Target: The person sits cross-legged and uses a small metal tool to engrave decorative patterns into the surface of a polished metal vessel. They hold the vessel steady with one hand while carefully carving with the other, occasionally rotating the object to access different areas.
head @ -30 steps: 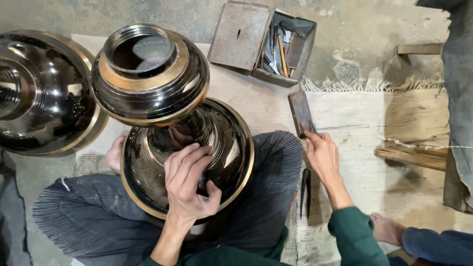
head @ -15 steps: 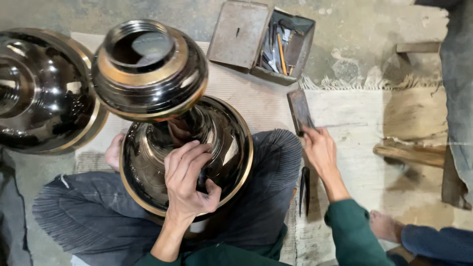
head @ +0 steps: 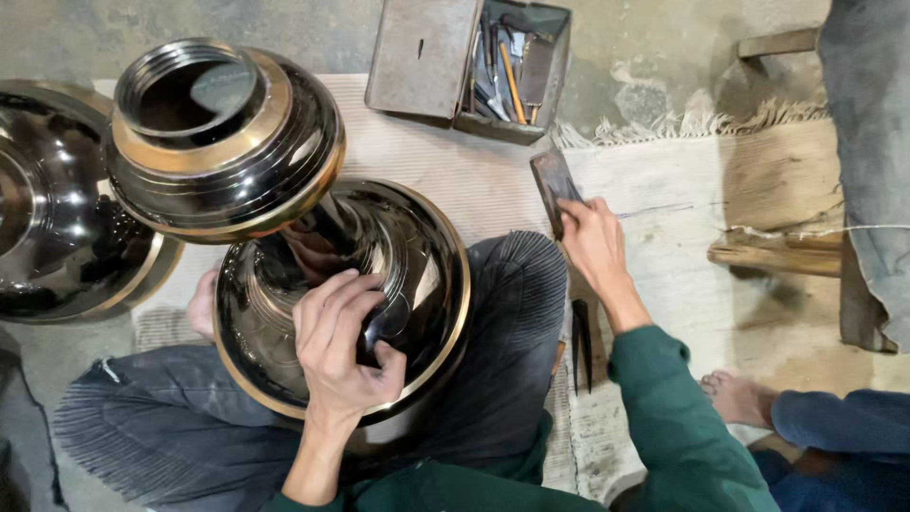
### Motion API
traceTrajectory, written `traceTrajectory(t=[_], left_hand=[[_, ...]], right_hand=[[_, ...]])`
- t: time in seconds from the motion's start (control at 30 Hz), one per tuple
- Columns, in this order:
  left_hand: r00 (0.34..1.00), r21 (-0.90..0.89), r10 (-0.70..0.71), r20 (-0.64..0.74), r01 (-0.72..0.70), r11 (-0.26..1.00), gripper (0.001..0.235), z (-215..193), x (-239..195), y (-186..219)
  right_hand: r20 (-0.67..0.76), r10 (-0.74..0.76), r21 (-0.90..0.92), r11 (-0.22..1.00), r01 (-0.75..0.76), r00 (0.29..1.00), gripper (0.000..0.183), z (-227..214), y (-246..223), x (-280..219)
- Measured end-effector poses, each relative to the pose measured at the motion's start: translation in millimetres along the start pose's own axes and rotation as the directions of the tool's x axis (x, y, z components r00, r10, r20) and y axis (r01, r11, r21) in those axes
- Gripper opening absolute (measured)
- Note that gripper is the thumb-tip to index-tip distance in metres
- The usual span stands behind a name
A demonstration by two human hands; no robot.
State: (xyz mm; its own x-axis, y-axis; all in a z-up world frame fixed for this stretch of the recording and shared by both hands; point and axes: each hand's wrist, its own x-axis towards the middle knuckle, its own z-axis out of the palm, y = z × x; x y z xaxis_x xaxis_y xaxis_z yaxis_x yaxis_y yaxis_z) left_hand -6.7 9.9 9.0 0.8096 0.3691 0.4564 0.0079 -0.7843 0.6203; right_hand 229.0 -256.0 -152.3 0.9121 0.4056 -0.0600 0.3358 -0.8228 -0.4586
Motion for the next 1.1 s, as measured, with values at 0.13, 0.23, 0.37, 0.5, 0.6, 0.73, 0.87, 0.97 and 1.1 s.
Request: traceTrajectory(t=[0.13, 0.23, 0.37, 0.5, 0.6, 0.73, 0.87, 0.97, 1.1], left_hand=[[1.000, -0.017, -0.007, -0.023, 0.007, 1.000, 0.046, -2, 2, 0], [1.000, -0.017, -0.015, -0.022, 0.015, 1.000, 0.047, -2, 1, -1], [1.000, -0.005, 0.005, 0.002, -0.005, 1.000, 0.047, 0, -1, -2], [1.000, -0.023, -0.008, -0.006, 0.008, 1.000, 0.047, -2, 2, 2], [1.000, -0.032, -0.005, -0.020, 0.005, 0.999, 0.048, -3, 4, 1], [1.000, -0.013, 0.004, -0.005, -0.004, 1.000, 0.049, -1, 0, -2], [1.000, -0.012, 0.001, 0.002, -0.001, 1.000, 0.048, 0, 1, 1], [1.000, -0.016, 0.004, -0.009, -0.004, 1.000, 0.048, -1, 3, 0], [1.000, -0.011, 0.013, 0.014, -0.013, 1.000, 0.049, -1, 2, -2]], right_hand=[[0.035, -0.006, 0.028, 1.000, 0.005, 0.999, 0.027, -9, -5, -2], [0.105, 0.121, -0.011, 0.993, -0.121, 0.987, 0.030, -16, -5, -28], [0.005, 0.037, 0.002, 0.999, -0.037, 0.999, 0.027, -3, -2, -13], [-0.010, -0.044, 0.014, 0.999, 0.044, 0.999, 0.026, -1, 0, 6], [0.079, 0.063, 0.027, 0.997, -0.065, 0.995, 0.030, -11, 3, -19], [0.000, 0.033, -0.010, 0.999, -0.033, 0.999, 0.028, 0, 4, -24], [-0.044, -0.081, 0.021, 0.996, 0.082, 0.996, 0.025, 7, 6, 2], [-0.012, -0.059, 0.023, 0.998, 0.060, 0.998, 0.028, -1, 5, -10], [0.013, 0.015, 0.027, 1.000, -0.016, 1.000, 0.029, -3, 2, -27]])
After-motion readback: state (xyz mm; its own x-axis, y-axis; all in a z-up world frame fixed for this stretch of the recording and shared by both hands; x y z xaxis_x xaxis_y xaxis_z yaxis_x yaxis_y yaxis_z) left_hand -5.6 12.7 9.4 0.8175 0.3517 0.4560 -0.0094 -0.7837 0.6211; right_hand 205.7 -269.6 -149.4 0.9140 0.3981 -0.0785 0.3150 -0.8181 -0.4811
